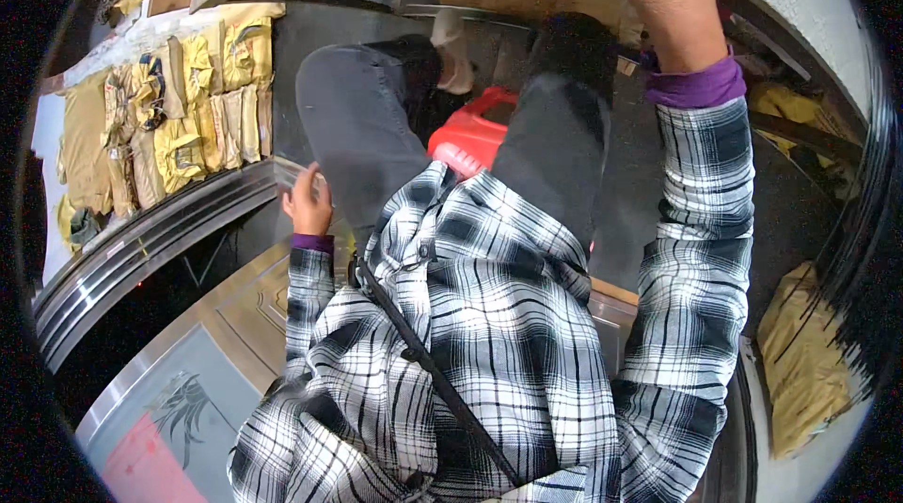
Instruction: Assemble electrical wire bundles into connectors and use crimping tools to secure terminals.
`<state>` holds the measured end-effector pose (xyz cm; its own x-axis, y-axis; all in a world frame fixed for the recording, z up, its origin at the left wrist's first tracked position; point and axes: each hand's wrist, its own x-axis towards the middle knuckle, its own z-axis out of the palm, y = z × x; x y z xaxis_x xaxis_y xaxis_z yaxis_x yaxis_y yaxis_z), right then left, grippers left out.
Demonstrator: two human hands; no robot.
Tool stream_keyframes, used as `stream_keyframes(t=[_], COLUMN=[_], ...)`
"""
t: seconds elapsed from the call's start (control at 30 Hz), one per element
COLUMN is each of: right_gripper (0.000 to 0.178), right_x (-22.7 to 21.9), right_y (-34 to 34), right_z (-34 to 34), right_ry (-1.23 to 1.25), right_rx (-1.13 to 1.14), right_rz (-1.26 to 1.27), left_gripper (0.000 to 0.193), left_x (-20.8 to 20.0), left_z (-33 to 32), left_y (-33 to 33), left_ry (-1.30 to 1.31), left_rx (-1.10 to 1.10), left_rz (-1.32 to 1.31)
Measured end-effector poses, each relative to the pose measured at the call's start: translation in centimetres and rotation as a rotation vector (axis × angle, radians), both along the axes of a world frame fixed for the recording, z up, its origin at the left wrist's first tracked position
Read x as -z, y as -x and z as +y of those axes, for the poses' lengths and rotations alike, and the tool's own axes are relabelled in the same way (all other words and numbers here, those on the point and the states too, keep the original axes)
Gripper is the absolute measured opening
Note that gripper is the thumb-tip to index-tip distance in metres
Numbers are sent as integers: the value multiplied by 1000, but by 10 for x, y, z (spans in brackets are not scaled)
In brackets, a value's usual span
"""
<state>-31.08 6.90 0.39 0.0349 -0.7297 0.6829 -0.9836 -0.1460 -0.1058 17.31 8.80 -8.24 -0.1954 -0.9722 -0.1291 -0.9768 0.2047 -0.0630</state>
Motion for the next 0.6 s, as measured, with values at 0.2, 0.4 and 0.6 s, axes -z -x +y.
stream_keyframes(t=[0.2, 0.4, 0.6], right_gripper=[14, 9, 17], right_x=[-3, 27, 28], right_y=[2, 9, -120], right_z=[4, -9, -47], right_ry=[-128, 231, -96], right_rx=[-37, 17, -664], right_rz=[-97, -37, -144], left_gripper=[41, 43, 74], left_x=[-12, 20, 66], left_z=[9, 17, 24], left_y=[16, -27, -39], left_ry=[193, 85, 150], left_rx=[-67, -111, -458], left_rz=[134, 173, 326])
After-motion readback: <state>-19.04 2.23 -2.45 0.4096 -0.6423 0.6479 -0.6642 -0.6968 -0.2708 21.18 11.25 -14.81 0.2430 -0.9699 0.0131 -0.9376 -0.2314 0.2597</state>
